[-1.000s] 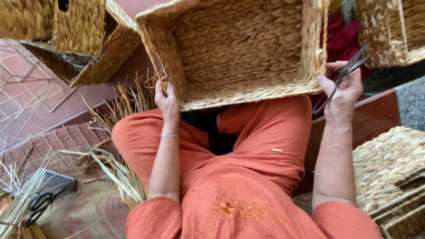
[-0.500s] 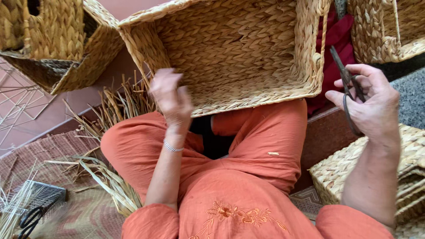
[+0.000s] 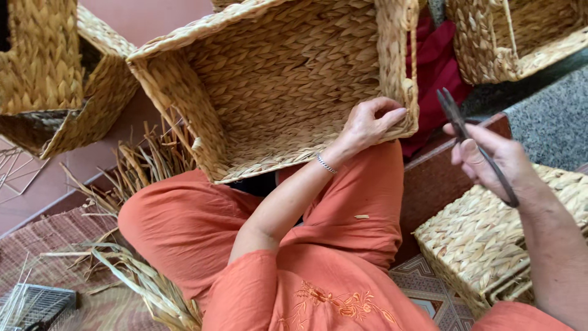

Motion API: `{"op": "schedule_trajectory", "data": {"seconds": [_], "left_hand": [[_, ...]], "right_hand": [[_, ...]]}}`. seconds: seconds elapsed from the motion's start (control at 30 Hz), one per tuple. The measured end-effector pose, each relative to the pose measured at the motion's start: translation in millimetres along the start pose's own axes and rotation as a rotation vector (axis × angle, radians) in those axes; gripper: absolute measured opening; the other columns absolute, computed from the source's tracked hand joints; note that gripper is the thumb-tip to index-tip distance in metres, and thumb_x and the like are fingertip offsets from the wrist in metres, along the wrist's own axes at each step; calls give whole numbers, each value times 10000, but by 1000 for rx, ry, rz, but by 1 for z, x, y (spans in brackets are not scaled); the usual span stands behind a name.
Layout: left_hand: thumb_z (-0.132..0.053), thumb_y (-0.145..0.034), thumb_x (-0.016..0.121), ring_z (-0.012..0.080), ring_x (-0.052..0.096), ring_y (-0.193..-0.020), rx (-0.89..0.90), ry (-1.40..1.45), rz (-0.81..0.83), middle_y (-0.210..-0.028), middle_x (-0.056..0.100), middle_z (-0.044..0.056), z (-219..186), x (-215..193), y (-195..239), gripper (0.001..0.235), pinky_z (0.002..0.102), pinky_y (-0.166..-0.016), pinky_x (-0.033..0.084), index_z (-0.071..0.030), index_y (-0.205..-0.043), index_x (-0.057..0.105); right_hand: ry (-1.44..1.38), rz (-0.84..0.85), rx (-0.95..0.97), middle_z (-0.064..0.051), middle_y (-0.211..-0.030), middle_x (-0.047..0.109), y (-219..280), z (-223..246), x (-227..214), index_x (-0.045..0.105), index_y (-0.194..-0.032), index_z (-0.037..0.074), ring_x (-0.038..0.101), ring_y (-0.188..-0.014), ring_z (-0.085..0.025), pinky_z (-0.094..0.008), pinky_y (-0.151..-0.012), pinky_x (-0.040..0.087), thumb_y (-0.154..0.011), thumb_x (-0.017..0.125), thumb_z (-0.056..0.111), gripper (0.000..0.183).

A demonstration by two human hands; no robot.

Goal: The person sits on a mat and uses shears to trim excess woven material from the edges of a rectangular basket. They rotate the basket to access different sides, cutting protruding strands to create a clean finish.

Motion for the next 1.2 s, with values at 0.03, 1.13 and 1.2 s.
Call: {"op": "schedule_trajectory", "data": {"seconds": [0.03,1.13,1.2], "left_hand": [[-279,-932,756,139,749,-870,-35,8,-6,-959,800,98,4,5,-2,274,300,-820,593,-34,-1055,771],[-166,-837,694,105,620,-752,-484,385,-96,-845,688,40,69,12,-7,209,267,-699,560,-13,-978,710],[-254,-915,686,97,604,-757,-473,478,-121,-868,678,35,66,12,-9,253,259,-685,547,-52,-1067,696]], "right_hand": [[-61,26,139,-20,-812,653,2,-16,3,589,-1448,89,546,-589,-81,-238,-482,454,-1046,502,323,474],[516,-9,-12,-174,-567,581,-12,-7,72,597,-1071,39,625,-533,-324,-457,-555,511,-1066,400,497,499],[432,-45,-106,-104,-623,617,0,6,67,604,-1173,34,634,-536,-234,-403,-516,520,-1032,439,504,518]]}}
Point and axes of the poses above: each hand's wrist, its own y-axis away from the middle knuckle, its own x-axis out of the palm, z = x × y, the point moved 8 cm from there along -y, towards the middle knuckle
